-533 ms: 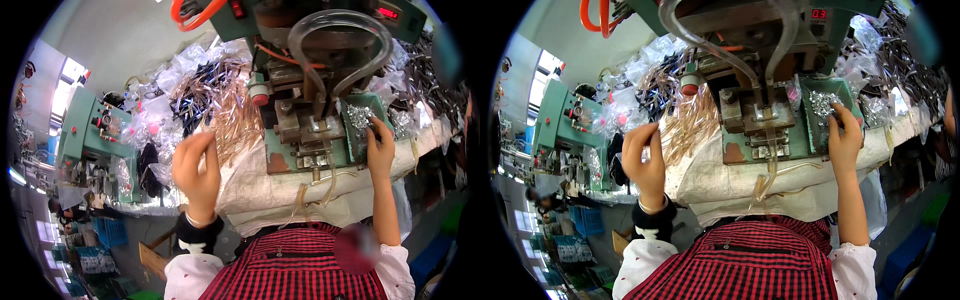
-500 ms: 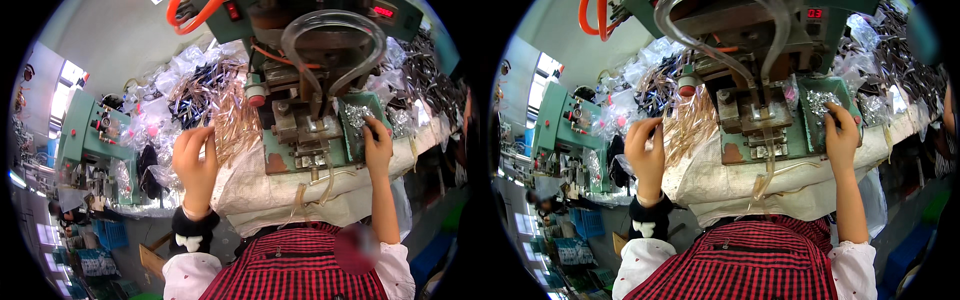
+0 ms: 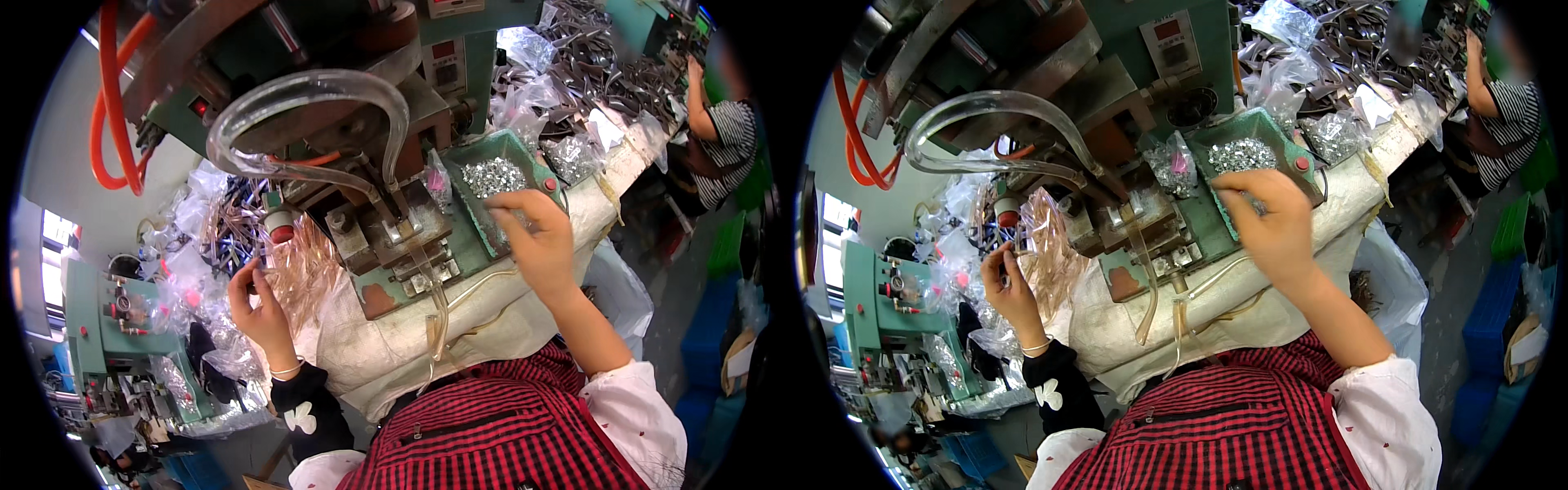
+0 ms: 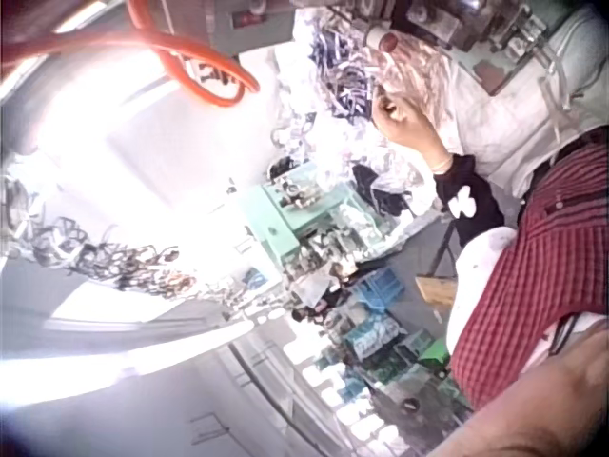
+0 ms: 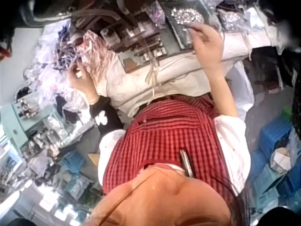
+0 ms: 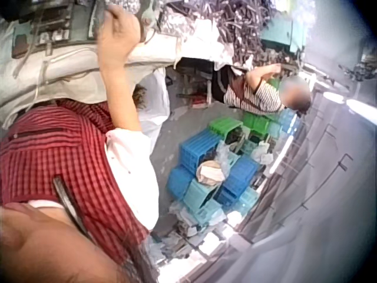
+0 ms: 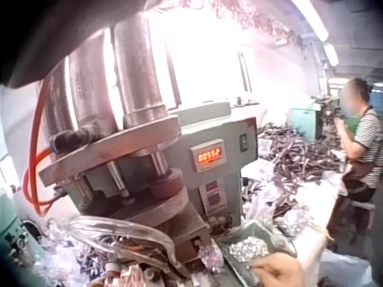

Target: The person repeatedly picks small metal components from a tray and places them into a press machine, then removes the processed parts and sets them aside. The cycle of loading, pressing, and unloading continues throughout the clip.

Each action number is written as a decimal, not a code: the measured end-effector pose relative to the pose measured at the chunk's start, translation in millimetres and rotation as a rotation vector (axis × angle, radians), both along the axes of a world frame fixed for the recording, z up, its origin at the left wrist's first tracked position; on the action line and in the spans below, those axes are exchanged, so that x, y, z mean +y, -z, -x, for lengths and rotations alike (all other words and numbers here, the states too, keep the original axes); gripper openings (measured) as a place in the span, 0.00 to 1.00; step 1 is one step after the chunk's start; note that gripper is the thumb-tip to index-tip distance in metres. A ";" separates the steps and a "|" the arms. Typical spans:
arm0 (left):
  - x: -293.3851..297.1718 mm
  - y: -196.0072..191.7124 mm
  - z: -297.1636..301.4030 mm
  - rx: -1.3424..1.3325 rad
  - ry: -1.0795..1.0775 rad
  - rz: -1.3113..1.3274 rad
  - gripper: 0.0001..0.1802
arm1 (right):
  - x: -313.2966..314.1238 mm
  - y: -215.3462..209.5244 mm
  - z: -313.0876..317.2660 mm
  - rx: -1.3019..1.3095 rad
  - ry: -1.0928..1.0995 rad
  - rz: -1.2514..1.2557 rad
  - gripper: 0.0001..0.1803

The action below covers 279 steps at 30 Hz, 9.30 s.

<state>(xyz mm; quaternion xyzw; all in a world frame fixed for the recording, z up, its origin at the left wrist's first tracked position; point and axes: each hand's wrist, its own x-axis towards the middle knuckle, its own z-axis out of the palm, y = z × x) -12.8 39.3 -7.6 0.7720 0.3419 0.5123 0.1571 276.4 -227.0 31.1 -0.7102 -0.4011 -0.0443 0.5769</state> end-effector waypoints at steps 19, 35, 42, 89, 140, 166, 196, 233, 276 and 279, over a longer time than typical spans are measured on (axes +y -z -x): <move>-83.3 -71.1 -40.4 -0.409 0.093 0.326 0.07 | 43.1 -57.0 73.9 0.668 -0.416 -0.271 0.31; -83.6 -130.7 -93.2 -0.494 0.445 0.152 0.06 | 52.5 -52.3 43.0 0.800 -0.591 -0.038 0.14; -122.3 -89.5 -91.1 -0.096 0.524 -0.351 0.05 | 55.2 -39.7 28.5 0.498 -0.535 -0.003 0.13; -141.6 -54.0 2.0 0.297 0.324 -0.423 0.13 | -9.0 60.8 -35.8 -0.062 0.183 0.420 0.07; -119.0 -63.3 -121.7 0.123 0.615 -0.693 0.16 | 19.2 44.1 -73.0 0.285 0.223 -0.154 0.19; -8.9 -2.2 -4.9 0.717 -0.199 -0.206 0.03 | 22.5 48.7 -24.9 0.163 0.087 -0.039 0.07; -103.0 -97.4 -58.6 -0.491 0.216 0.350 0.17 | 42.7 -49.6 67.6 0.659 -0.409 -0.189 0.27; -38.9 -63.3 17.9 0.391 -0.131 -0.221 0.06 | 11.0 62.5 -40.1 -0.207 0.218 0.180 0.07; -120.3 -69.1 -119.8 0.117 0.677 -0.619 0.16 | 16.7 46.3 -72.6 0.237 0.221 -0.176 0.23; -117.7 -63.9 -121.7 0.090 0.634 -0.646 0.14 | -6.5 56.0 -57.6 0.136 0.230 0.023 0.19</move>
